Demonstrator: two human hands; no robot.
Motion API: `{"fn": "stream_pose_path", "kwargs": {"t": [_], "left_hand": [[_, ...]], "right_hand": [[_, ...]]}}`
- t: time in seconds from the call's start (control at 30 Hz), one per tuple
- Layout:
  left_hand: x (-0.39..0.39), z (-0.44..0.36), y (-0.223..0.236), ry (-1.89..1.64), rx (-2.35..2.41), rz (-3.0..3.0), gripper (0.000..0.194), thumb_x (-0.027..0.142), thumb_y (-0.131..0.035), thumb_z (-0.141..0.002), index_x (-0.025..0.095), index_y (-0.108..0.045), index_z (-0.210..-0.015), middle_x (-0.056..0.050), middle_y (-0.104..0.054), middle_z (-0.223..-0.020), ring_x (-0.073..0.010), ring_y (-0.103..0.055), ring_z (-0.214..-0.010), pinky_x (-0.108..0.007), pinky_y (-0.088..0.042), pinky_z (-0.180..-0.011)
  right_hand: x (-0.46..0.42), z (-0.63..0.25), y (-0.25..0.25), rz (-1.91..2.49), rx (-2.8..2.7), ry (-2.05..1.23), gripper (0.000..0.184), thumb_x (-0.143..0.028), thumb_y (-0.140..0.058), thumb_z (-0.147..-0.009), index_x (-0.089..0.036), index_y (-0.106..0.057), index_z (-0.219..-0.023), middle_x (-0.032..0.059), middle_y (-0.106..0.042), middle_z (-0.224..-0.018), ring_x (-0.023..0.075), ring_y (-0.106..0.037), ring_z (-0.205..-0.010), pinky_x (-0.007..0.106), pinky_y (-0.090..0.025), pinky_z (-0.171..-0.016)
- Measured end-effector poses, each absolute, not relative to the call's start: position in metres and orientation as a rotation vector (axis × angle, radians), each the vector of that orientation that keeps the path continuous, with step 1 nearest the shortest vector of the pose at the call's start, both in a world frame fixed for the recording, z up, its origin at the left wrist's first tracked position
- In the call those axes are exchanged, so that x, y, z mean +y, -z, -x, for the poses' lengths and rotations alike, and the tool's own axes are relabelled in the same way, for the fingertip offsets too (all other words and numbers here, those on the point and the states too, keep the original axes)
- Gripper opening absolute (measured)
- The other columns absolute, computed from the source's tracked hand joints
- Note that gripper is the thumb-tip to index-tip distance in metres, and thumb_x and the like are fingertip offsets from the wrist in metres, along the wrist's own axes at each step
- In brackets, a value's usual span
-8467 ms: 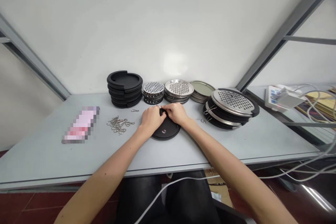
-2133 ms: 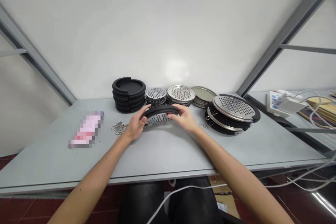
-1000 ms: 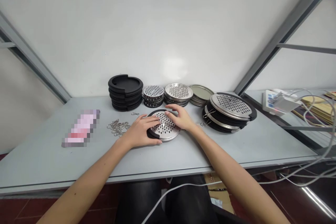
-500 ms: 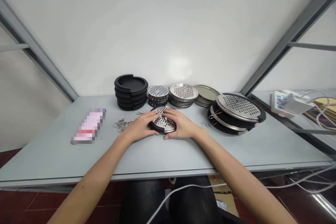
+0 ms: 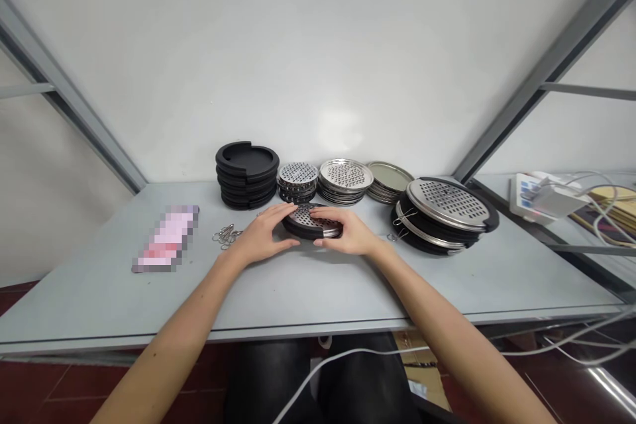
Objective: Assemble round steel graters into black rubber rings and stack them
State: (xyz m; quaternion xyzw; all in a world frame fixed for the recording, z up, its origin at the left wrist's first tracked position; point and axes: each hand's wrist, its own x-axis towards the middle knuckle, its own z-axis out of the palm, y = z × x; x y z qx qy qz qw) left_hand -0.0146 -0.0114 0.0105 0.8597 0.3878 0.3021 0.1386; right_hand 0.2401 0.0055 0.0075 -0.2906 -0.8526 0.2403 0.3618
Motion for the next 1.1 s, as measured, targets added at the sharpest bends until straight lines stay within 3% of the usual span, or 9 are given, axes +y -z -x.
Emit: {"fn": "stream_pose_path", "kwargs": {"t": [0.13,0.27,0.43,0.57,0.67,0.93,1.1], "left_hand": [[-0.009,0.015,-0.010,-0.960,1.112,-2.479,0.038,0.035,-0.060,-0.091,0.021,-0.058,-0.126,-0.010,-0.060,-0.130,-0.0249,-0.054,-0.120,-0.045,-0.040,-0.106],[-0.012,0.010,-0.010,-1.116,1.097,-2.560,0.035,0.035,-0.069,-0.085,0.020,-0.064,-0.116,-0.010,-0.067,-0.117,-0.0258,-0.056,-0.112,-0.046,-0.043,-0.101],[-0.018,0.004,-0.010,-1.186,1.066,-2.637,0.037,0.034,-0.078,-0.075,0.018,-0.068,-0.107,-0.009,-0.071,-0.104,-0.0257,-0.060,-0.101,-0.043,-0.049,-0.092],[-0.019,0.002,-0.009,-1.174,1.050,-2.703,0.035,0.026,-0.081,-0.071,0.018,-0.069,-0.103,-0.009,-0.072,-0.103,-0.0258,-0.063,-0.097,-0.043,-0.051,-0.089],[-0.019,0.003,-0.009,-1.141,1.038,-2.717,0.032,0.022,-0.080,-0.072,0.017,-0.069,-0.102,-0.009,-0.072,-0.103,-0.0257,-0.064,-0.098,-0.043,-0.052,-0.090],[-0.014,0.016,-0.015,-1.119,1.140,-2.589,0.047,0.028,-0.073,-0.079,0.023,-0.060,-0.123,-0.007,-0.062,-0.122,-0.0234,-0.058,-0.113,-0.039,-0.046,-0.102],[-0.011,0.019,-0.013,-1.237,1.246,-2.477,0.063,0.022,-0.067,-0.082,0.027,-0.043,-0.139,-0.006,-0.057,-0.126,-0.0186,-0.061,-0.101,-0.035,-0.051,-0.093]], "right_hand": [[0.002,-0.243,-0.011,0.730,-2.140,-0.597,0.044,-0.039,-0.071,-0.075,-0.019,-0.067,-0.114,0.0119,-0.069,-0.117,0.0279,-0.065,-0.108,0.043,-0.049,-0.096],[-0.004,-0.240,-0.014,0.677,-2.193,-0.434,0.041,-0.040,-0.069,-0.076,-0.020,-0.067,-0.113,0.0108,-0.070,-0.113,0.0267,-0.065,-0.106,0.042,-0.049,-0.095],[-0.008,-0.233,-0.013,0.684,-2.307,-0.346,0.053,-0.048,-0.070,-0.076,-0.019,-0.064,-0.120,0.0130,-0.067,-0.119,0.0277,-0.063,-0.111,0.041,-0.049,-0.097],[-0.007,-0.231,-0.011,0.723,-2.421,-0.264,0.073,-0.055,-0.072,-0.072,-0.014,-0.057,-0.129,0.0186,-0.059,-0.132,0.0330,-0.056,-0.121,0.047,-0.046,-0.102],[-0.006,-0.231,-0.010,0.729,-2.465,-0.223,0.077,-0.055,-0.071,-0.074,-0.010,-0.053,-0.133,0.0215,-0.056,-0.134,0.0346,-0.054,-0.124,0.049,-0.044,-0.104],[-0.004,-0.236,-0.010,0.673,-2.320,-0.285,0.053,-0.043,-0.063,-0.085,-0.014,-0.058,-0.129,0.0177,-0.061,-0.129,0.0302,-0.058,-0.120,0.045,-0.046,-0.102],[-0.015,-0.243,-0.019,0.787,-2.049,-0.503,0.042,-0.042,-0.061,-0.086,-0.017,-0.063,-0.121,0.0096,-0.072,-0.109,0.0259,-0.069,-0.096,0.037,-0.054,-0.084]]}}
